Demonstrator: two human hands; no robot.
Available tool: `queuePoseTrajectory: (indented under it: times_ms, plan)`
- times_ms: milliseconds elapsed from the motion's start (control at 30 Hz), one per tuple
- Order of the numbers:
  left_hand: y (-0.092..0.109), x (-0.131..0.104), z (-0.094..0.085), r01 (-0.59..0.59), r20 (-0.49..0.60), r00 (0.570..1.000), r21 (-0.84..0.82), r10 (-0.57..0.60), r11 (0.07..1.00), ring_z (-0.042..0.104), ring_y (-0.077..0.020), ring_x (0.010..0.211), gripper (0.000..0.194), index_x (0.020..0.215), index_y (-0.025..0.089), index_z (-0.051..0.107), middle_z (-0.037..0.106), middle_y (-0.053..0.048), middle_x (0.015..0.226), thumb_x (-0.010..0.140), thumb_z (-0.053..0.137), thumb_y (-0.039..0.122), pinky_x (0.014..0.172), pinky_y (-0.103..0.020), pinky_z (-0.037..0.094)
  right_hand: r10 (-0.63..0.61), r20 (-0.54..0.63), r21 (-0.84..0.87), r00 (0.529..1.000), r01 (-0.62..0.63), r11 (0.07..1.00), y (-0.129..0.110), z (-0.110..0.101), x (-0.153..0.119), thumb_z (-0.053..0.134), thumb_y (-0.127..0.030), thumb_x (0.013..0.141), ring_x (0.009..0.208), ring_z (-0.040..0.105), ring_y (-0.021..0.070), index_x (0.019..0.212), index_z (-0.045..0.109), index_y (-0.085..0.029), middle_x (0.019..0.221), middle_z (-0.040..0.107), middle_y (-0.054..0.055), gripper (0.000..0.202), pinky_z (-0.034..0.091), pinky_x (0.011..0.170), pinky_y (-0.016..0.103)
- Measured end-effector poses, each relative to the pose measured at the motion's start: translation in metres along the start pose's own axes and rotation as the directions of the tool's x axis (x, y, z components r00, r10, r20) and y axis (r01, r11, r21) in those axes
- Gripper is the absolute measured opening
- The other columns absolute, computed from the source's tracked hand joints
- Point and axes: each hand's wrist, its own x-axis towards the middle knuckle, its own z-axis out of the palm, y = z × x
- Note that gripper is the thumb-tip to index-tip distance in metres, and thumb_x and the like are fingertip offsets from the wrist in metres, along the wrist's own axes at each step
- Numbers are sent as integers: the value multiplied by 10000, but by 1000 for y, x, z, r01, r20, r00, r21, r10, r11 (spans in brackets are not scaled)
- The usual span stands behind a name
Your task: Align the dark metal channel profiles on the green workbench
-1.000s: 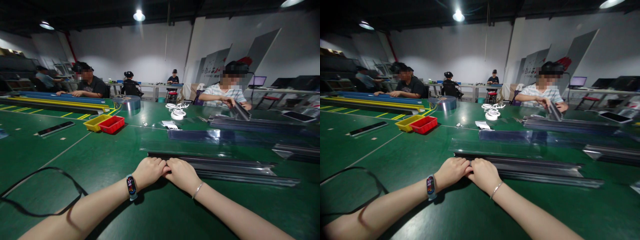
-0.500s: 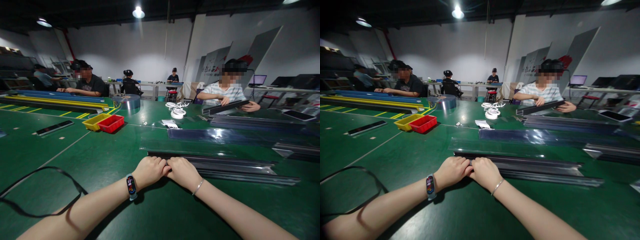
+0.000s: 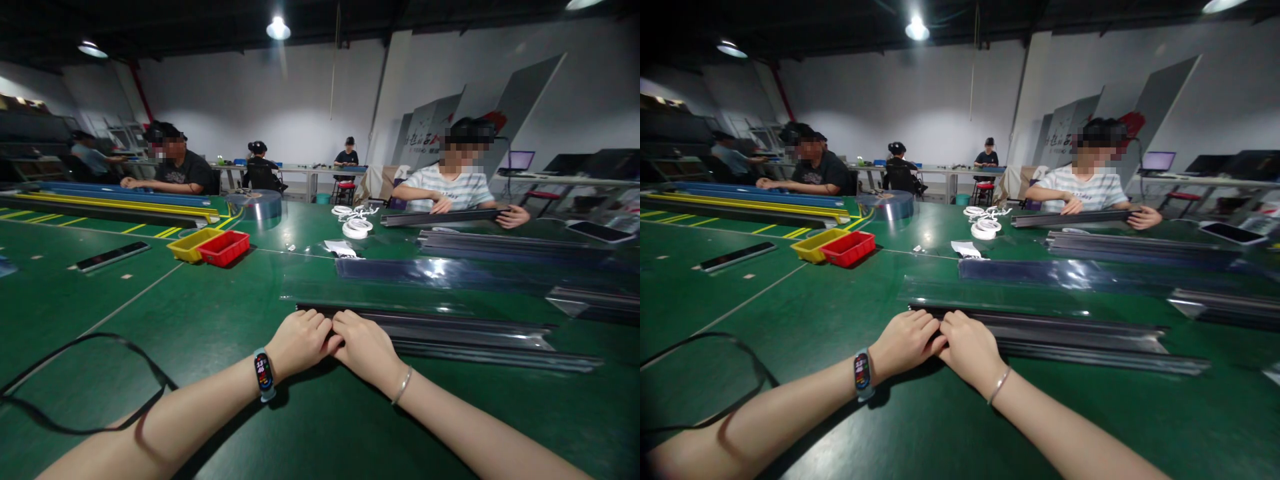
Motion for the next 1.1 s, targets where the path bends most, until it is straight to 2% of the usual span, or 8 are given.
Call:
queuePoseTrajectory:
  times_ms: [200, 333, 567, 767, 1100]
  plan:
    - [0, -1, 3, -2, -27, 1000, 0, 2, 1000, 515, -149, 601, 270, 682, 154, 510, 543, -37, 616, 833, 359, 321, 566, -284, 391, 6, 24, -18, 1000, -5, 1000, 0, -2, 1, 453, -147, 702, 809, 451, 140, 731, 514, -176, 814, 522, 20, 73, 374, 678, 242]
    - [0, -1, 4, -4, 4, 1000, 9, 4, 1000, 511, -155, 584, 281, 670, 158, 509, 548, -36, 603, 826, 359, 337, 558, -292, 392, 17, -21, 1, 1000, -17, 1000, -1, -1, -1, 429, -106, 694, 819, 450, 140, 752, 515, -172, 807, 525, 23, 122, 371, 699, 240]
    - [3, 1, 0, 50, 33, 998, 18, -50, 999, 513, -179, 687, 267, 742, 157, 512, 538, -50, 678, 818, 361, 363, 614, -309, 402, -1, 19, 15, 1000, 1, 1000, 0, -3, 0, 452, -148, 709, 794, 458, 145, 726, 518, -174, 796, 536, 19, 73, 379, 676, 244]
    - [4, 1, -2, 85, 76, 993, 3, -85, 996, 516, -179, 669, 303, 795, 150, 501, 542, -52, 666, 828, 331, 399, 620, -310, 405, 56, -28, 74, 998, -53, 996, -3, -1, -2, 451, -150, 718, 833, 475, 148, 812, 519, -170, 825, 547, 33, 117, 372, 735, 247]
    - [6, 2, -3, 114, 129, 984, 57, -120, 992, 503, -194, 673, 274, 809, 165, 480, 534, -43, 686, 818, 329, 393, 620, -324, 397, 66, -15, 14, 998, -66, 998, -1, 3, -3, 476, -157, 696, 765, 492, 148, 824, 488, -177, 786, 545, 25, 130, 361, 693, 245]
